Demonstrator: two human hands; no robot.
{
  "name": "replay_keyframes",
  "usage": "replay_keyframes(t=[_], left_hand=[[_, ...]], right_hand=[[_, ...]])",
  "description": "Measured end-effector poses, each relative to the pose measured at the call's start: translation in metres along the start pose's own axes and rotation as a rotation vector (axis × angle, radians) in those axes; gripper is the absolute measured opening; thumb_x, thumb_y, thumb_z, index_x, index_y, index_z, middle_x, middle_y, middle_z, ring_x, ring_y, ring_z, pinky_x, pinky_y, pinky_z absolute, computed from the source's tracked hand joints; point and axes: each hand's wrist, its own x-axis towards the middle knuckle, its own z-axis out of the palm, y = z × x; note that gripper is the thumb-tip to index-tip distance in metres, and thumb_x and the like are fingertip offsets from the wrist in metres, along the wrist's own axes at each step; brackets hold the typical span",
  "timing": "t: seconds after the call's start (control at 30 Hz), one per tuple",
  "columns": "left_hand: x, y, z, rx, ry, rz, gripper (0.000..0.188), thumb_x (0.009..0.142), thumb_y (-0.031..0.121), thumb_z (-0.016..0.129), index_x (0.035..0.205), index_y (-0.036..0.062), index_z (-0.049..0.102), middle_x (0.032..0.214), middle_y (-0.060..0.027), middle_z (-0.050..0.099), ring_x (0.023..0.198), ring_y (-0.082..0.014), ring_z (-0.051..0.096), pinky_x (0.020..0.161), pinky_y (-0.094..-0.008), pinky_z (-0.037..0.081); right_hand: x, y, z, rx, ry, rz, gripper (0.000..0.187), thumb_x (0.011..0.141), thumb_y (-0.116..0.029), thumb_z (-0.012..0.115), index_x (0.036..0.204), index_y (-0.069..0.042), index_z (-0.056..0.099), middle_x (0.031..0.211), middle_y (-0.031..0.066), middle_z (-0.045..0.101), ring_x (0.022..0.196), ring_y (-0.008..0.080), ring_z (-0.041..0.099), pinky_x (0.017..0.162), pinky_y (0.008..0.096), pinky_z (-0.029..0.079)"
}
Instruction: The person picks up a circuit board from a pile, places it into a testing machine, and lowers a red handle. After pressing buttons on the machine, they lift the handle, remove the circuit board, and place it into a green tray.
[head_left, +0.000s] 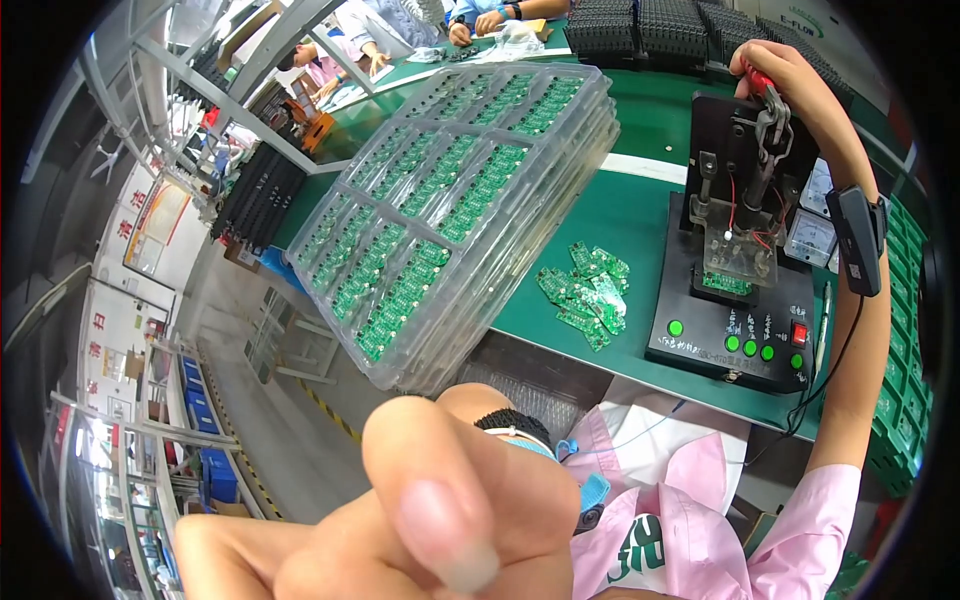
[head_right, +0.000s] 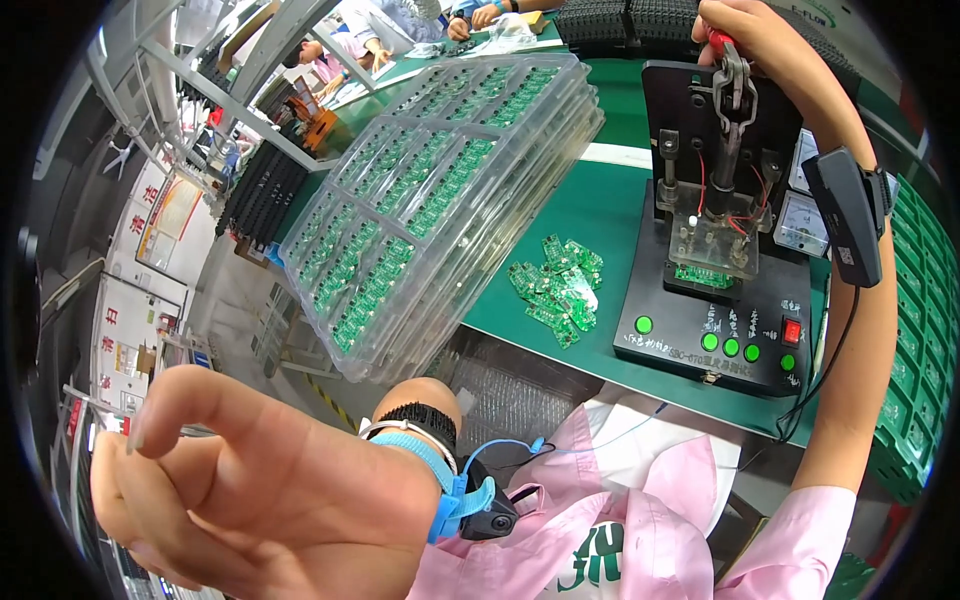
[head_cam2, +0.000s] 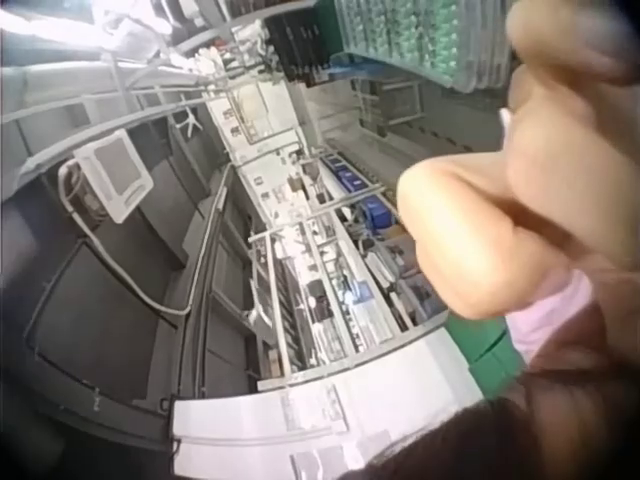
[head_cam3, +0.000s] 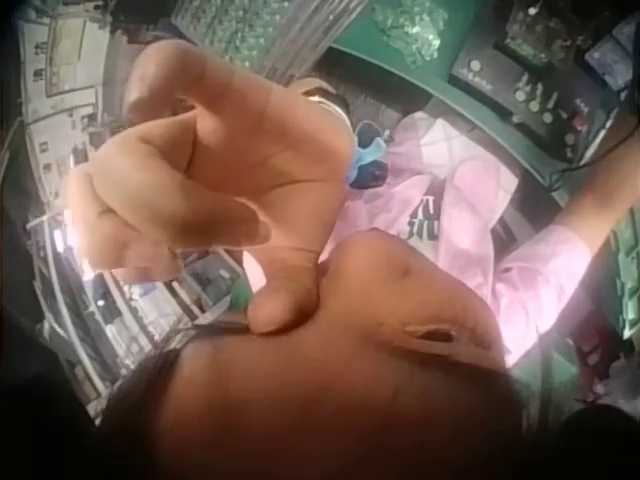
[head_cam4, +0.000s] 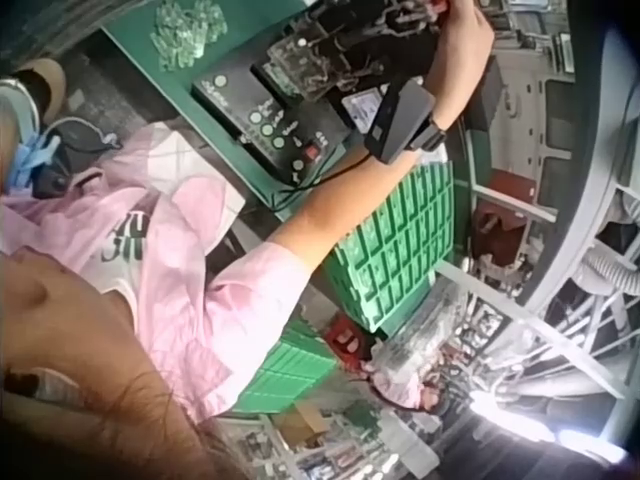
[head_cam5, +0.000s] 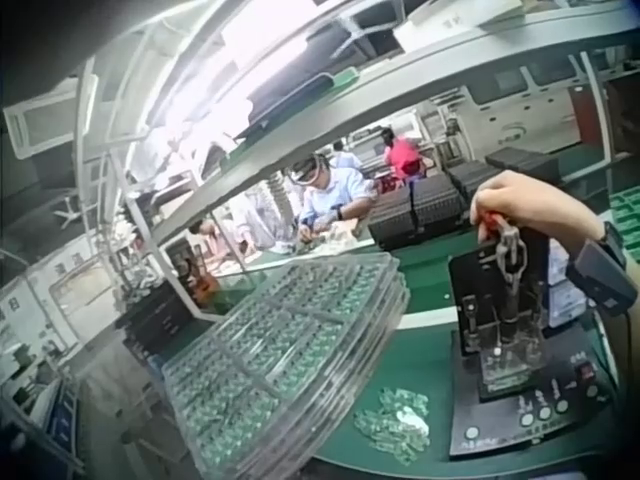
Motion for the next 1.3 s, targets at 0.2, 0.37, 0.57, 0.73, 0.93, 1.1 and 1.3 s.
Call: replay_keyframes(t=[0.2,0.37,0.57,0.73,0.93,1.1,1.3], left_hand=[[0.000,0.003,0.004,0.008,0.003,0.021,0.039,0.074,-0.001,0.068,0.100,0.0166,0.045,0.097,0.0002,0.045,0.089,-0.0180,0.051,0.108,-0.0568,0.027],[0.007,-0.001,0.004,-0.009,0.009,0.022,0.039,0.074,-0.001,0.068,0.100,0.0165,0.045,0.097,0.0001,0.045,0.089,-0.0179,0.051,0.107,-0.0563,0.027],[0.003,-0.005,0.010,-0.016,-0.008,0.028,0.038,0.074,-0.001,0.068,0.099,0.0163,0.045,0.098,0.0000,0.045,0.089,-0.0177,0.050,0.107,-0.0557,0.028],[0.000,-0.012,0.011,-0.012,0.012,0.069,0.038,0.074,-0.001,0.067,0.099,0.0161,0.045,0.098,-0.0001,0.045,0.089,-0.0176,0.050,0.107,-0.0552,0.029],[0.011,-0.020,0.011,-0.024,0.046,0.099,0.038,0.074,-0.001,0.067,0.099,0.0159,0.045,0.098,-0.0003,0.045,0.089,-0.0174,0.050,0.106,-0.0546,0.029],[0.009,-0.021,0.019,-0.034,0.078,0.185,0.038,0.074,-0.001,0.067,0.099,0.0158,0.045,0.098,-0.0004,0.045,0.089,-0.0172,0.050,0.106,-0.0542,0.030],[0.014,-0.025,0.024,-0.026,0.111,0.208,0.037,0.074,-0.001,0.067,0.099,0.0156,0.045,0.098,-0.0005,0.045,0.089,-0.0171,0.050,0.106,-0.0536,0.031]], right_hand=[[0.005,0.008,-0.004,0.017,-0.033,0.002,0.033,0.095,-0.033,0.044,0.089,-0.005,0.061,0.071,0.0021,0.061,0.069,0.0082,0.054,0.069,0.0229,0.041],[0.004,0.017,-0.009,0.051,0.002,0.065,0.034,0.095,-0.034,0.045,0.090,-0.005,0.062,0.072,0.0028,0.062,0.068,0.0080,0.055,0.067,0.0227,0.041],[0.009,0.020,-0.007,0.042,-0.018,0.017,0.034,0.094,-0.034,0.046,0.092,-0.004,0.063,0.072,0.0038,0.063,0.069,0.0080,0.056,0.065,0.0226,0.042],[0.009,0.017,-0.004,0.041,0.002,0.032,0.034,0.094,-0.034,0.046,0.092,-0.004,0.063,0.073,0.0044,0.064,0.069,0.0084,0.057,0.065,0.0229,0.043],[-0.006,-0.016,-0.003,0.127,0.010,0.109,0.030,0.093,-0.024,0.051,0.091,0.003,0.065,0.078,0.0099,0.066,0.069,0.0142,0.061,0.067,0.0244,0.047],[-0.014,-0.034,0.006,0.176,0.093,0.138,0.031,0.092,-0.019,0.049,0.082,0.004,0.067,0.071,0.0098,0.068,0.065,0.0159,0.063,0.066,0.0236,0.048],[-0.013,-0.032,0.006,0.208,0.093,0.160,0.030,0.092,-0.019,0.050,0.083,0.004,0.067,0.073,0.0098,0.068,0.066,0.0152,0.063,0.065,0.0243,0.048]])
